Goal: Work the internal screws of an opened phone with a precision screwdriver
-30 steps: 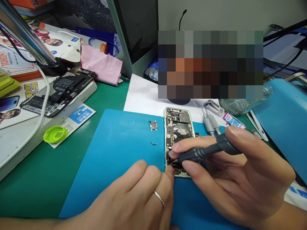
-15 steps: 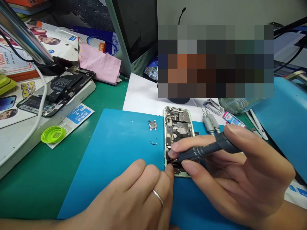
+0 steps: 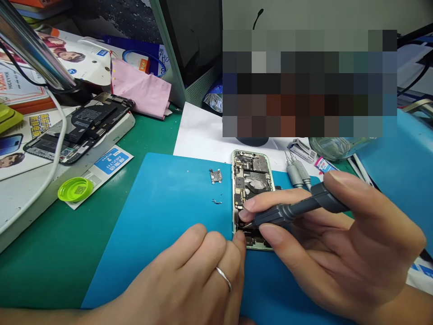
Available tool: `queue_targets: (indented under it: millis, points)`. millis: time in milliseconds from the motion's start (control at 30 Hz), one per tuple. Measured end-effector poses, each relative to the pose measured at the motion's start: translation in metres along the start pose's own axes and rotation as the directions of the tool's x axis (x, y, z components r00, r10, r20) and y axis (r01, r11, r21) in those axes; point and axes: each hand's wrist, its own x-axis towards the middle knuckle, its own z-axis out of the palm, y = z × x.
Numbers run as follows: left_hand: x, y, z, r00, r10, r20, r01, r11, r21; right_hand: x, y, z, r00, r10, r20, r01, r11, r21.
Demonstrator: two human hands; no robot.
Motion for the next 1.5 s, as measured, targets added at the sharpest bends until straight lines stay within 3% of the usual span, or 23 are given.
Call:
queue_targets:
  millis: [467,667,800,1067,1233,1500]
  points:
    - [-0.0019,0.0009,-0.0006,1.000,0.020,0.002,-0.020,1.000,-0.003,-0.0014,-0.0020,-0.0013,0.998,0.052,0.020,-0.052,0.999,0.005]
    - [-0.0014,-0.0002,0.0003,1.000,0.014,0.007,-0.014,1.000,-0.008,-0.0049,0.0005,0.0036,0.998,-0.010,-0.059,0.008,0.999,-0.039]
    - [-0.0005,-0.0001,-0.0013,1.000,0.022,-0.016,-0.022,1.000,-0.007,-0.0065,0.0031,0.0044,0.998,0.007,-0.055,-0.008,0.999,-0.032]
    - [-0.0030,0.0031,-0.0043,0.999,-0.008,0.039,0.008,1.000,-0.006,-0.0078,-0.0005,0.0050,0.993,0.068,-0.092,-0.073,0.996,-0.050]
    - [-0.0043,0.0037,-0.0038,0.999,-0.002,0.038,0.002,1.000,0.000,-0.0098,0.0017,0.0055,0.993,0.012,-0.113,-0.017,0.999,-0.043]
    - [-0.0028,0.0027,-0.0036,0.999,-0.013,0.046,0.013,1.000,-0.004,-0.0021,-0.0010,0.0015,0.997,-0.060,-0.047,0.061,0.998,0.004]
